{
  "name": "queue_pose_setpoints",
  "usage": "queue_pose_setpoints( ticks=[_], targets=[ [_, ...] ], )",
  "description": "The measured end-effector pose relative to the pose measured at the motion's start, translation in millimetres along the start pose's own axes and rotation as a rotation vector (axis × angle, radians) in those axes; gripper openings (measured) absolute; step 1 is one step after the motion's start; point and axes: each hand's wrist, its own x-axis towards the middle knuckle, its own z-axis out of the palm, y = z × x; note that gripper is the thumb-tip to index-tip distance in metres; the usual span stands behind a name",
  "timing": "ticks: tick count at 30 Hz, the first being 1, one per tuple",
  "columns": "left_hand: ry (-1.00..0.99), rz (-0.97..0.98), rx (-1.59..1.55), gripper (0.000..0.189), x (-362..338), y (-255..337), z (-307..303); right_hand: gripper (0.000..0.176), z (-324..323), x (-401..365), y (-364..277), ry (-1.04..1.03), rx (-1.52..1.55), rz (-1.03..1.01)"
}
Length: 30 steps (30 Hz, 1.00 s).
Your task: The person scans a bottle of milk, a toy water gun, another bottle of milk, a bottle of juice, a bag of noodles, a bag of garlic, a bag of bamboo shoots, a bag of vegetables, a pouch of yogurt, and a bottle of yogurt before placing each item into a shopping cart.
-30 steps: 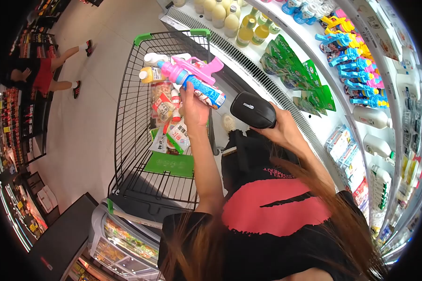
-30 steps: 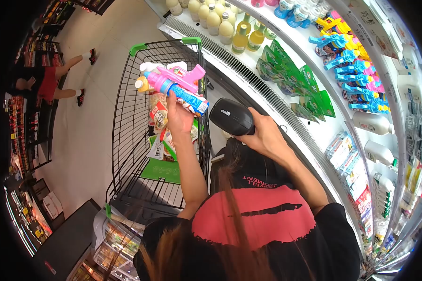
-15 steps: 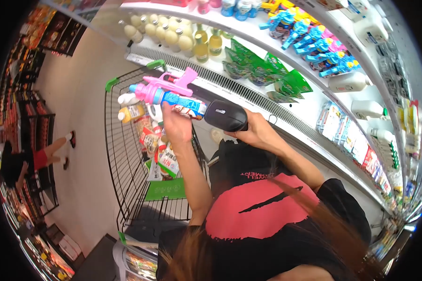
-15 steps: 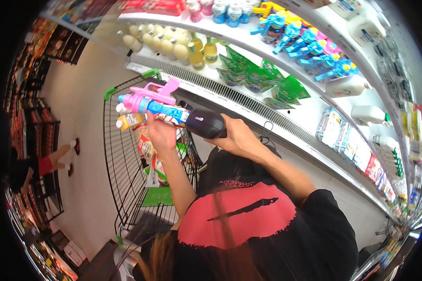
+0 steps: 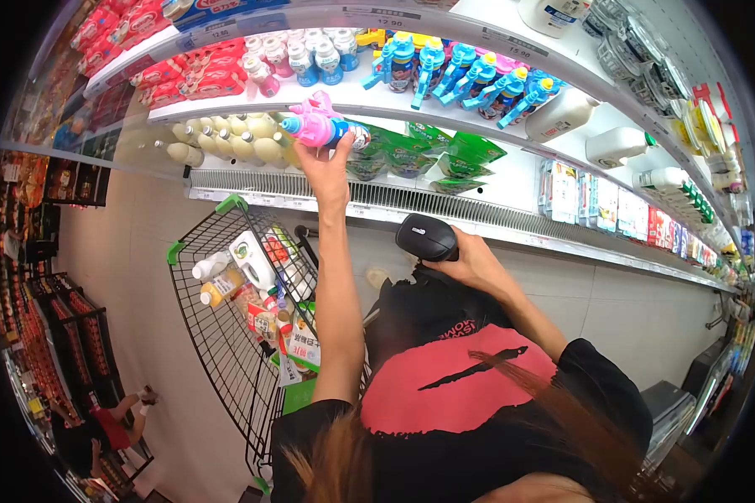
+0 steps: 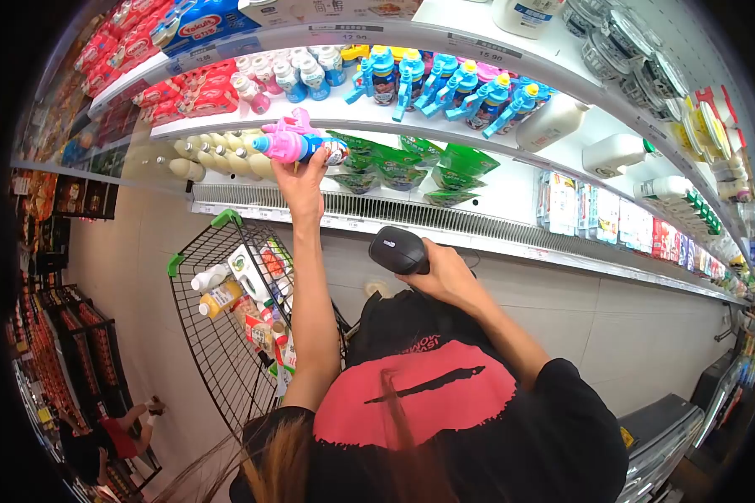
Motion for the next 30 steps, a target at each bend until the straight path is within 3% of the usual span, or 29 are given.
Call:
queue_pose_setpoints(
  ticks=[3, 6, 9, 11, 19, 28, 30],
  targets=[
    [0.062, 0.022, -0.004, 0.066, 22, -43, 41, 0.052, -9, -3, 13, 0.036, -0.015, 0.039],
    [0.185, 0.084, 0.185, 0.067, 51, -99, 66, 0.05, -18, -3, 17, 0.065, -0.005, 0.1],
    [0.225, 0.077, 0.429, 0.07, 52, -99, 104, 0.049, -25, -1, 23, 0.12, -0.013, 0.094],
    [0.22, 0.041, 0.403, 0.069, 52, -98, 122, 0.052, -30, 2, 26, 0.106, -0.026, 0.152],
    [0.207, 0.263, 0.753, 0.069, 66, -131, 131, 0.057, -33, 9, 31, 0.092, -0.015, 0.255],
    [0.331, 0.08, 0.709, 0.09, 63, -119, 130, 0.055, -30, 29, 31, -0.005, -0.111, 0.176],
    [0.196, 0.0, 0.624, 0.087, 68, -109, 122, 0.056, -30, 34, 30, -0.023, -0.098, 0.182]
  ],
)
